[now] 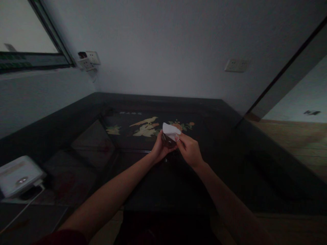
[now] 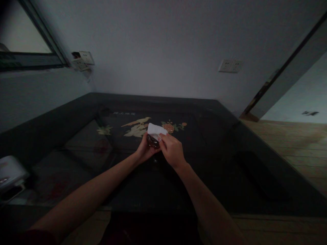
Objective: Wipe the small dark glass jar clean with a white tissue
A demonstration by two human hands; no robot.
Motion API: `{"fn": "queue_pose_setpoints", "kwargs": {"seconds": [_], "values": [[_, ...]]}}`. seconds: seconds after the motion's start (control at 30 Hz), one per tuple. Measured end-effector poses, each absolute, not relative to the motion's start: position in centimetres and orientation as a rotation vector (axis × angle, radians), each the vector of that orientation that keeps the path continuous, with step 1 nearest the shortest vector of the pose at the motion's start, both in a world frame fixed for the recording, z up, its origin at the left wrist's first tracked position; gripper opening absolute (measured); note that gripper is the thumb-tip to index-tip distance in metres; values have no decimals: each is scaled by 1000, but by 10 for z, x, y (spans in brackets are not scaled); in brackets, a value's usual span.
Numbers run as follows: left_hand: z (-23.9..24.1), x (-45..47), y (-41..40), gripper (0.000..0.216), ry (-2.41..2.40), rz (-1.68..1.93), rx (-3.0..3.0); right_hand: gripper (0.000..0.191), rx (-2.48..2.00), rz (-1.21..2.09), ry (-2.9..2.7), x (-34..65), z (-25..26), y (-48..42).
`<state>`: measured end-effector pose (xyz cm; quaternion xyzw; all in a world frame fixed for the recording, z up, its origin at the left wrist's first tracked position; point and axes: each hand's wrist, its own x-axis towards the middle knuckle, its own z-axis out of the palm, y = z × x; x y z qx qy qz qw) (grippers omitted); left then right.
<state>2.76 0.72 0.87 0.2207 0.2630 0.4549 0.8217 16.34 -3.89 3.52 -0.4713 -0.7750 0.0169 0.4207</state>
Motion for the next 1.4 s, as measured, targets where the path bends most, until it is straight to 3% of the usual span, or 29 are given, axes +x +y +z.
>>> {"fn": "queue_pose_setpoints", "kwargs": {"seconds": [0.33, 0.77, 1.4], "values": [[0, 28, 9, 25, 517, 1032, 446, 38, -947, 126, -2082, 149, 34, -47], [4, 29, 8, 43, 581, 965, 500, 35, -1155, 67, -1957, 158, 34, -39], [8, 30, 6, 45, 617, 960, 554, 36, -1144, 104, -1937, 156, 39, -44]]}}
